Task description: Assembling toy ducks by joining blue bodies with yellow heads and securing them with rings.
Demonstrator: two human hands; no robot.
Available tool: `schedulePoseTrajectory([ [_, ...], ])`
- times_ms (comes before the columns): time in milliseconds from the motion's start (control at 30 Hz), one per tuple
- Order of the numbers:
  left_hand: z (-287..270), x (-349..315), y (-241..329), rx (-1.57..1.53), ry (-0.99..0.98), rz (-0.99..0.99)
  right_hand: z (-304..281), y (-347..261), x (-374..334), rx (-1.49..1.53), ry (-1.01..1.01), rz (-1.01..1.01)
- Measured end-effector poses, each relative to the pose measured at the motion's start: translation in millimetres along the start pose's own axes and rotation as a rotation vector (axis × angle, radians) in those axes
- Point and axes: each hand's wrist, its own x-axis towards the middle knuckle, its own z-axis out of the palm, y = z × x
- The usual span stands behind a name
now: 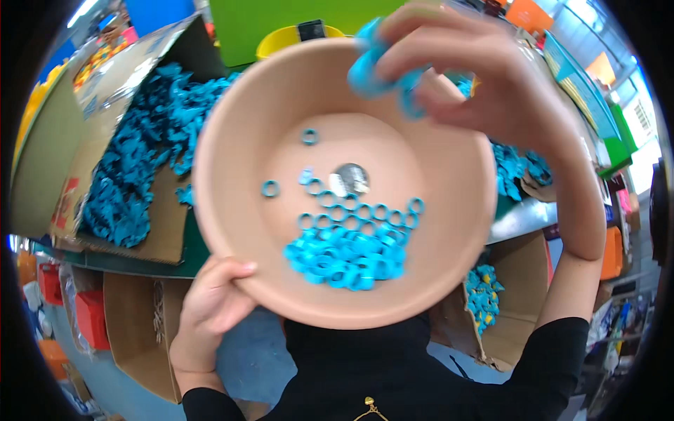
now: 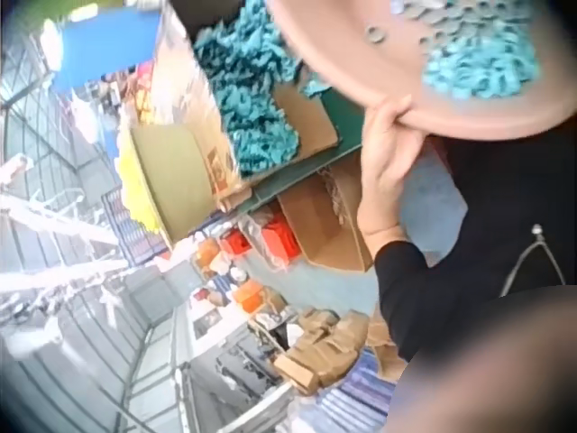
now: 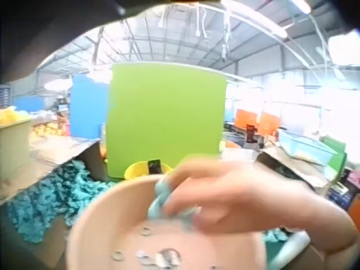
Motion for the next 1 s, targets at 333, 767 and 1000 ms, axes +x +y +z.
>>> schedulePoseTrajectory([
  [333,-12,-21,-27,-0.111,-0.007,0.244,28,-55,-242,0.007,-0.155,0.532],
  [767,-2,-25,-39,-0.120,-0.090,0.302,188,-58,-221,0.087,-0.471,0.359],
  [1000,16,-36,-38,-0.081,0.019,0.333,105,-90,-215,0.041,-0.466,0.360],
])
